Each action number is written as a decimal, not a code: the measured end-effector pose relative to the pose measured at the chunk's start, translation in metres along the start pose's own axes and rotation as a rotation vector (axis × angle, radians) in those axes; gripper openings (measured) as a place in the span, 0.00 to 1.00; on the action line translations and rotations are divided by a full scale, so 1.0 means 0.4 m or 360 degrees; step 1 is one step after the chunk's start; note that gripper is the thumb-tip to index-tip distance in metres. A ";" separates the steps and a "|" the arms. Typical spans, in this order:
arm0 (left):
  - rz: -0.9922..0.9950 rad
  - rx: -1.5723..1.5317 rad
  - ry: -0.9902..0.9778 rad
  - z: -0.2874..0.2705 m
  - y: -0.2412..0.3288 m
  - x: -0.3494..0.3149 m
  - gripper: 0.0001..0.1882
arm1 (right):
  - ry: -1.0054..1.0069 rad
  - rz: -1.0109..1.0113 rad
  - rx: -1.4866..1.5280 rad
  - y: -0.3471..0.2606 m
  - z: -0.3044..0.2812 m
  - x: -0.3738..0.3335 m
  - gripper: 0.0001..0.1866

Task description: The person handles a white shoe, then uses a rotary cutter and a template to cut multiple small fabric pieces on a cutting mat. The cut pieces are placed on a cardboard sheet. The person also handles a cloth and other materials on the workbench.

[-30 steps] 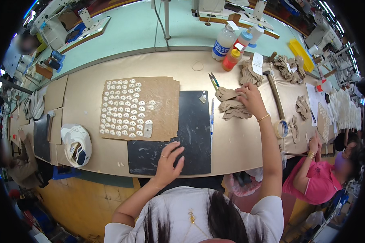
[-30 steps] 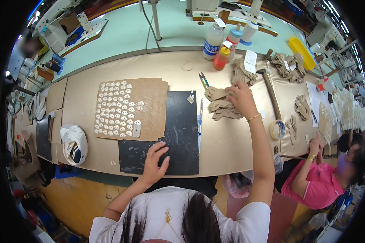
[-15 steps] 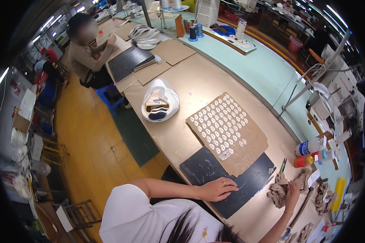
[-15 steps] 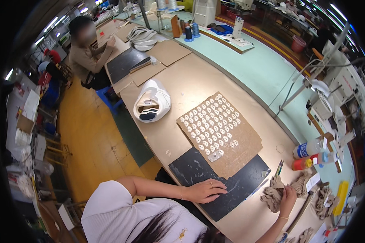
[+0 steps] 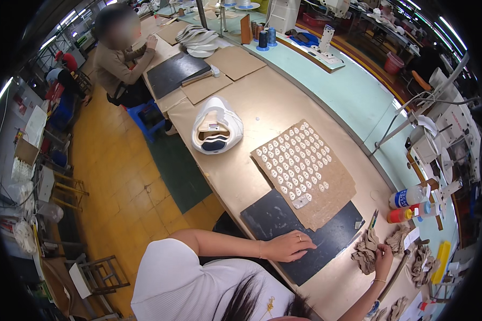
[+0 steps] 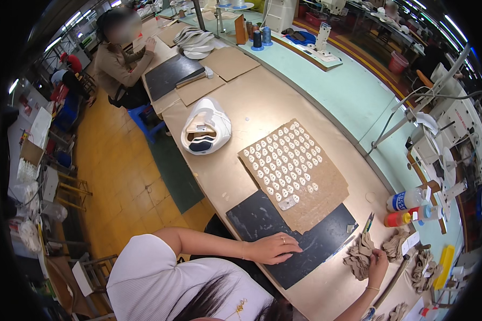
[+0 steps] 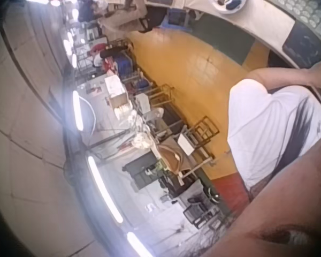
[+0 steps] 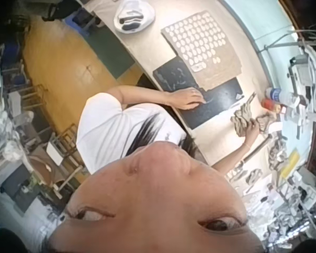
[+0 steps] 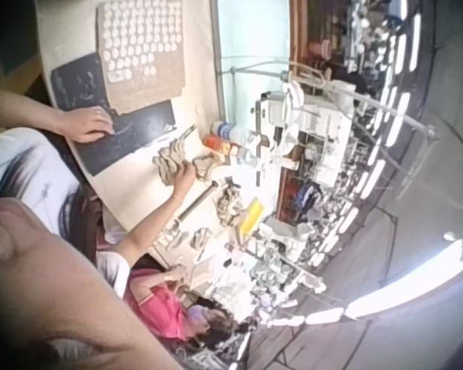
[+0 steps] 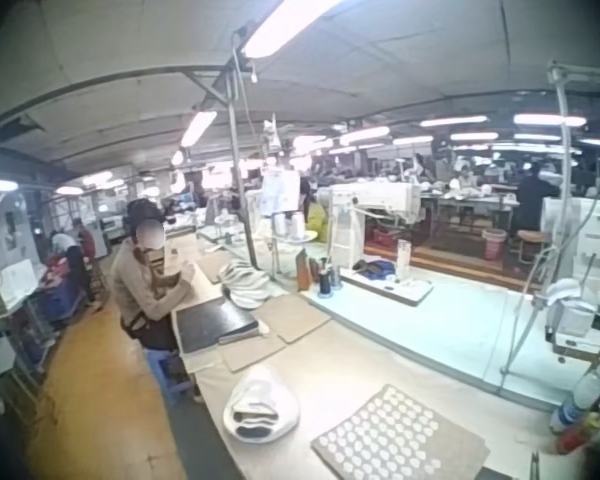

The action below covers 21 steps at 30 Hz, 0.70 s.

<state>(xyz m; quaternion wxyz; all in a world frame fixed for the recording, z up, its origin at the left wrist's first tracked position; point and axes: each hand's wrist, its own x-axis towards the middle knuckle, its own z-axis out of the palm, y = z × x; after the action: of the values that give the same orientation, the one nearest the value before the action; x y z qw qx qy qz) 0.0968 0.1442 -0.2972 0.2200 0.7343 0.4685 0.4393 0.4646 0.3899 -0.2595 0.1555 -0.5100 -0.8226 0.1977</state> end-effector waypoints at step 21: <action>0.0016 0.0013 0.0025 0.012 -0.009 -0.005 0.15 | 0.0188 0.0272 0.0070 -0.106 -0.036 -0.039 0.01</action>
<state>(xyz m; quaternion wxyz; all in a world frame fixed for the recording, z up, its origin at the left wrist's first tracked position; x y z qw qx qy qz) 0.0989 0.1447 -0.3032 0.2112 0.7340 0.4684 0.4441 0.4449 0.3614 -0.2274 0.1975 -0.5854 -0.7610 0.1980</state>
